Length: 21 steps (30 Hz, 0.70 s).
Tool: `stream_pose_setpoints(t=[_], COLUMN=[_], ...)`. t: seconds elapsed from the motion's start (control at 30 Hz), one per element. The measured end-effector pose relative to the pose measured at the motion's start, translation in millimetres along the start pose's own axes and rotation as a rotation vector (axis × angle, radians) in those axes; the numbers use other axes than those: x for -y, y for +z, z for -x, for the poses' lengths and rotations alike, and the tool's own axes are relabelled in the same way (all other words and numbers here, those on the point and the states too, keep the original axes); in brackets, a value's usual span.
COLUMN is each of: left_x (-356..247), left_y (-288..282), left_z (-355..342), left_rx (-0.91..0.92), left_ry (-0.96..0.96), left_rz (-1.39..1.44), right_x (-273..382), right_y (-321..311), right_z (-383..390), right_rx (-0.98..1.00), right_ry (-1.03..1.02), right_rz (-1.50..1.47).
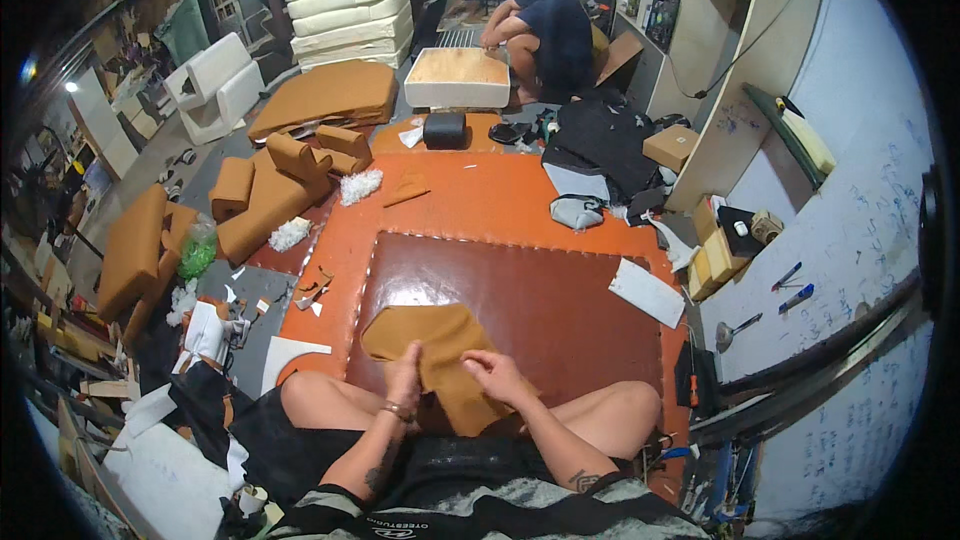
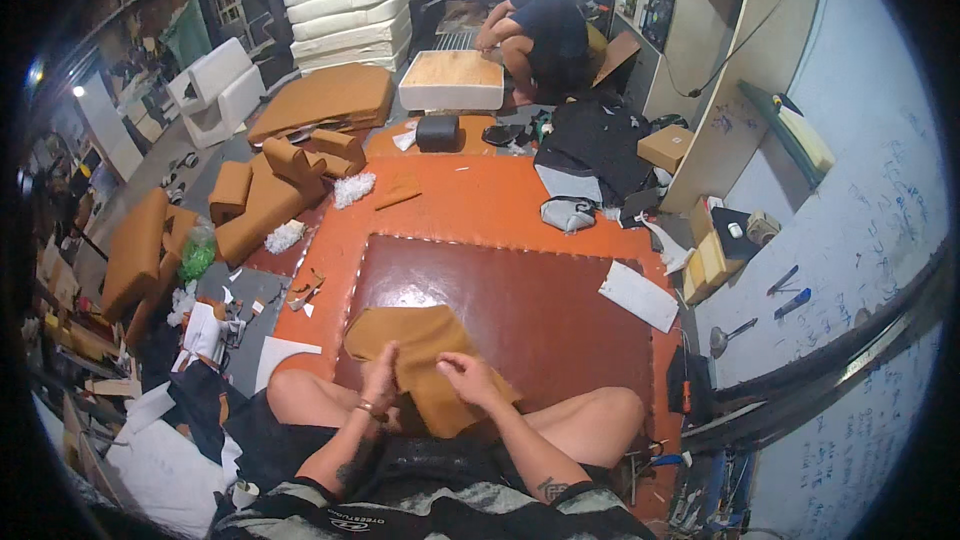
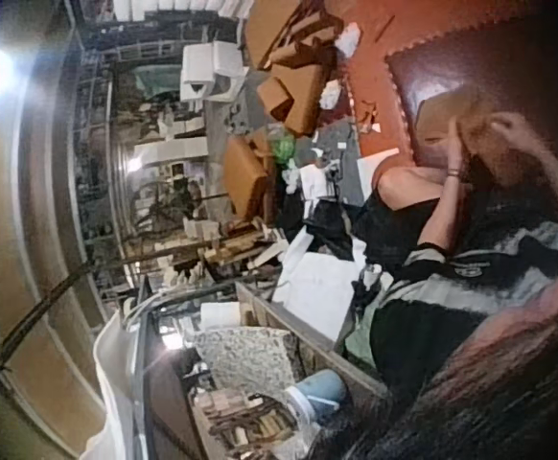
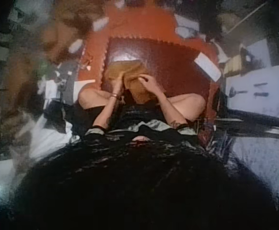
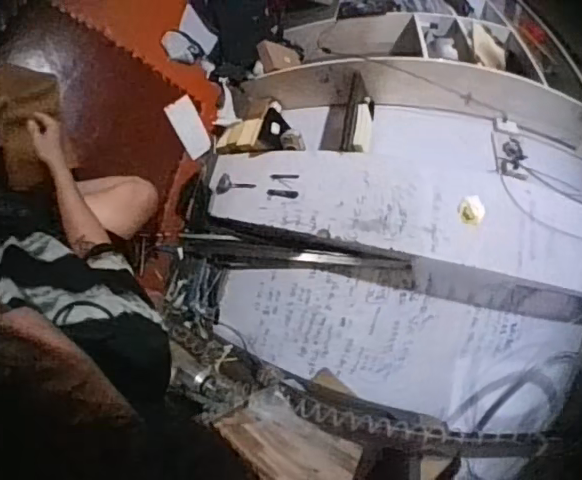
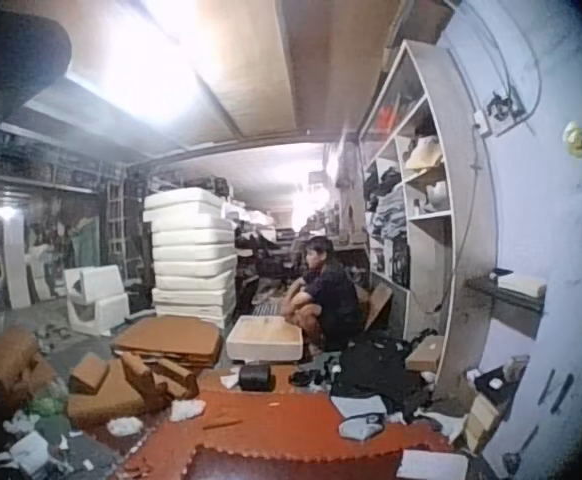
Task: The person sits on the floor in a workshop and fits a tan fabric cover over a rectangular foam cushion. They repeatedly adjust the fabric edges, pull the cover taut, and smooth the surface. The person uses scissors to trim excess fabric from the cover.
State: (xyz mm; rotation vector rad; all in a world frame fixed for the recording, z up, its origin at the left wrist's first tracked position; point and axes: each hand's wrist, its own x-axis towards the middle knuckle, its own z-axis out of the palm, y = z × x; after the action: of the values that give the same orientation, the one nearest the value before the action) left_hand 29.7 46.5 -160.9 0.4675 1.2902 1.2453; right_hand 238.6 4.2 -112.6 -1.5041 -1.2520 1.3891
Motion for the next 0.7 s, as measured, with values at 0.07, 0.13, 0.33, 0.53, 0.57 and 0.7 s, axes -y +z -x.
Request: stream_pose_setpoints(t=[0.07, 0.13, 0.33, 0.53, 0.57, 0.7], left_x=[-35.7, -65.8, -123.8, -99.0, -114.2, -55.9], left_y=[-15.3, -4.6, 6.1, -12.1, 16.0, 11.5], left_z=[-4.9, 10.2, 19.5, -38.7, -10.0, -38.4], left_rx=[0.064, 0.215, 0.509, 0.610, 0.620, 0.571], left_ry=[-0.110, -0.031, 0.202, 0.051, 0.072, -0.091], left_rz=[0.202, 0.185, 0.332, 0.281, 0.155, -0.038], right_x=[11.2, -31.4, 48.7, 55.8, 64.0, 64.8], right_y=[-17.9, -46.9, -97.0, -114.4, -110.6, -70.2], right_z=[0.6, -24.3, -37.1, -28.6, -17.5, -13.6], right_rx=[-0.304, -0.644, -0.106, 0.320, 0.271, -0.095], right_ry=[-0.129, -0.223, -0.073, -0.130, -0.044, 0.275], right_rz=[0.080, -0.106, -0.735, -0.973, -0.965, -0.425])
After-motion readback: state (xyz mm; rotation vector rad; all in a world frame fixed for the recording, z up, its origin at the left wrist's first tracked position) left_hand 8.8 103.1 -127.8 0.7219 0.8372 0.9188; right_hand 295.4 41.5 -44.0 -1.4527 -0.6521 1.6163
